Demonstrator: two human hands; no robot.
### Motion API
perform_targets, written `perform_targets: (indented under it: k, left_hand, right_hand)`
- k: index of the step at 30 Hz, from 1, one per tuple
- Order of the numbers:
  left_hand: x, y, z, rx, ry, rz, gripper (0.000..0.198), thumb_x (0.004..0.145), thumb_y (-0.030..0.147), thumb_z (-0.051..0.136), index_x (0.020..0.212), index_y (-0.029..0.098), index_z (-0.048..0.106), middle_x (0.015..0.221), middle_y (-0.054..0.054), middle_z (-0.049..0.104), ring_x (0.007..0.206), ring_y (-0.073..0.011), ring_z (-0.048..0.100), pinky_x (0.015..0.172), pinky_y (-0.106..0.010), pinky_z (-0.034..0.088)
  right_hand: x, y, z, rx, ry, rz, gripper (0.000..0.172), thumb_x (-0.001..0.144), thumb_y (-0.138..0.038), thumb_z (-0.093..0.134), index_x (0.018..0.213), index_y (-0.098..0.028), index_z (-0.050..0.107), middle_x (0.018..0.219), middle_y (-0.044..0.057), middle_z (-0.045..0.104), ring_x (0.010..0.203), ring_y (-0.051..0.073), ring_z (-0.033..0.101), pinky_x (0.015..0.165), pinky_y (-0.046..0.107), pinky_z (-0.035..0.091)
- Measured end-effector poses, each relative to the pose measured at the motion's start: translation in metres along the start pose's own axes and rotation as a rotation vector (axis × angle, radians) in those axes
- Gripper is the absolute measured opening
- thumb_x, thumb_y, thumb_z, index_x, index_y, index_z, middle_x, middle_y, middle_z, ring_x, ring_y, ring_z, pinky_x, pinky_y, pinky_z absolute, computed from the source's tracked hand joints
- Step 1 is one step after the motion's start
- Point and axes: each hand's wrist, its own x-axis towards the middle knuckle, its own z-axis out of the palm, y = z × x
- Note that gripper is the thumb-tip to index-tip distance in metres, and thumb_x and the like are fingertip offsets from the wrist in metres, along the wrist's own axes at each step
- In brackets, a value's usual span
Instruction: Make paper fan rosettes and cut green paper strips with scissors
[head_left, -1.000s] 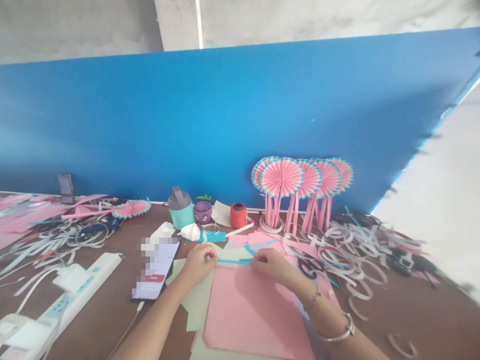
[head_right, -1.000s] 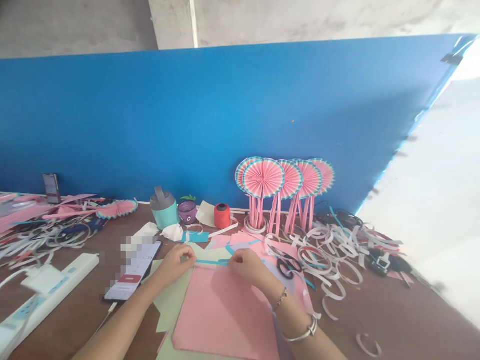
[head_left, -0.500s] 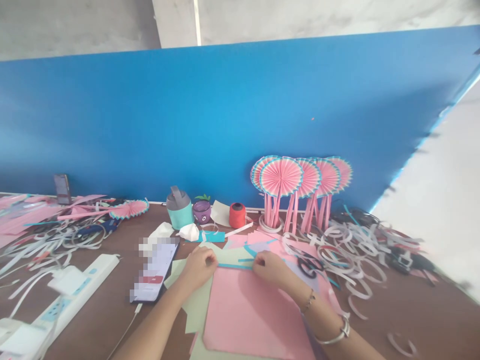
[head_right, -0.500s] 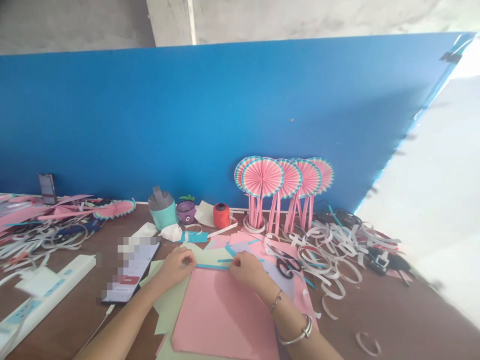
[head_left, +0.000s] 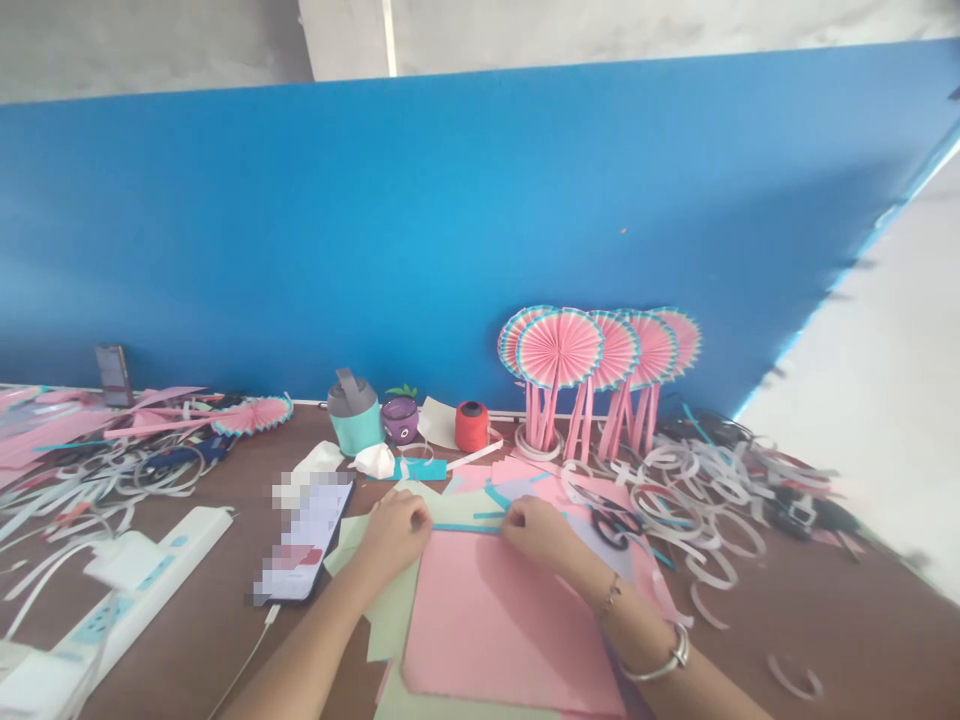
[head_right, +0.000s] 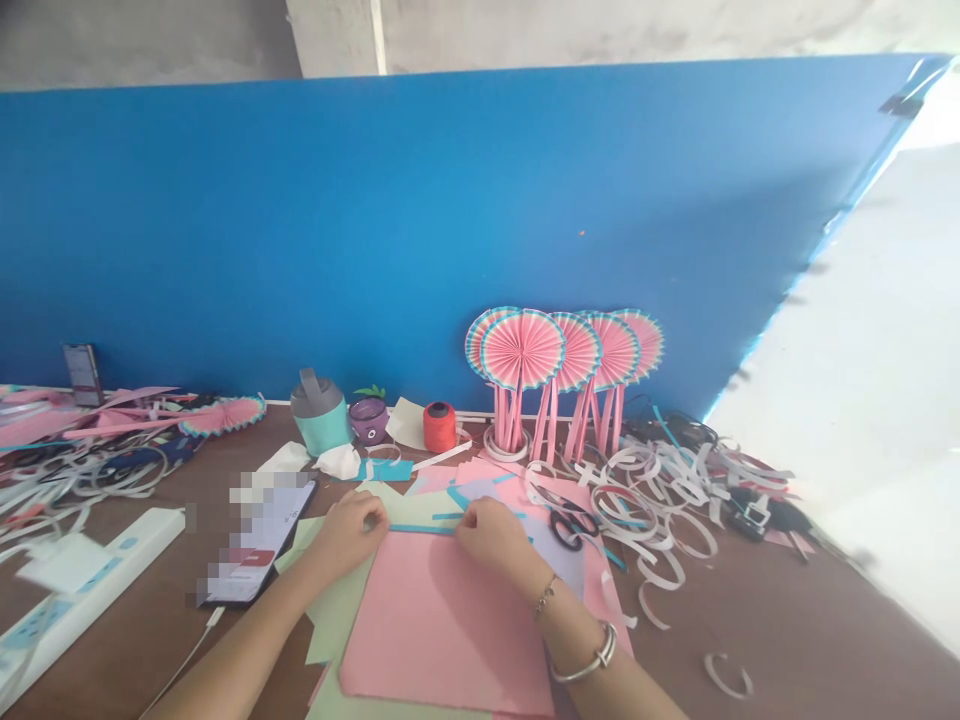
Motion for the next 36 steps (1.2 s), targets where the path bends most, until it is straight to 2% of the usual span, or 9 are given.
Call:
perform_targets:
  k: [5, 18, 36]
  left_hand:
    - [0.0, 0.0007, -0.0009, 0.006, -0.013, -0.008, 0.015, 0.073, 0.015, 0.046, 0.06, 0.02, 0.051, 0.075, -0.001, 0.062, 0.083, -0.0197, 0.054, 0.074, -0.031, 0.036]
    - [-0.0005, 0.0014, -0.0009, 0.037, -0.022, -0.022, 0.015, 0.073, 0.015, 0.047, 0.061, 0.02, 0.054, 0.078, -0.002, 0.063, 0.084, -0.02, 0.054, 0.074, -0.032, 0.036]
    - [-0.0008, 0.0003, -0.0029, 0.019, -0.04, -0.002, 0.016, 0.071, 0.011, 0.047, 0.059, 0.02, 0.052, 0.075, -0.002, 0.061, 0.081, -0.0192, 0.053, 0.072, -0.03, 0.038]
  right_hand:
    - [-0.0021, -0.0015, -0.0003, -0.009, 0.023, -0.009, 0.012, 0.061, -0.008, 0.05, 0.053, -0.015, 0.048, 0.066, 0.002, 0.057, 0.06, 0.011, 0.046, 0.055, 0.021, 0.029]
    - [-0.0022, -0.0016, 0.0017, -0.013, 0.041, 0.006, 0.01, 0.063, -0.009, 0.05, 0.057, -0.015, 0.052, 0.069, 0.002, 0.059, 0.059, 0.011, 0.047, 0.055, 0.022, 0.028]
    - [-0.0028, 0.0012, 0.0044, -0.016, 0.018, 0.005, 0.01, 0.064, -0.01, 0.049, 0.056, -0.016, 0.051, 0.067, 0.0, 0.055, 0.056, 0.01, 0.043, 0.051, 0.022, 0.025]
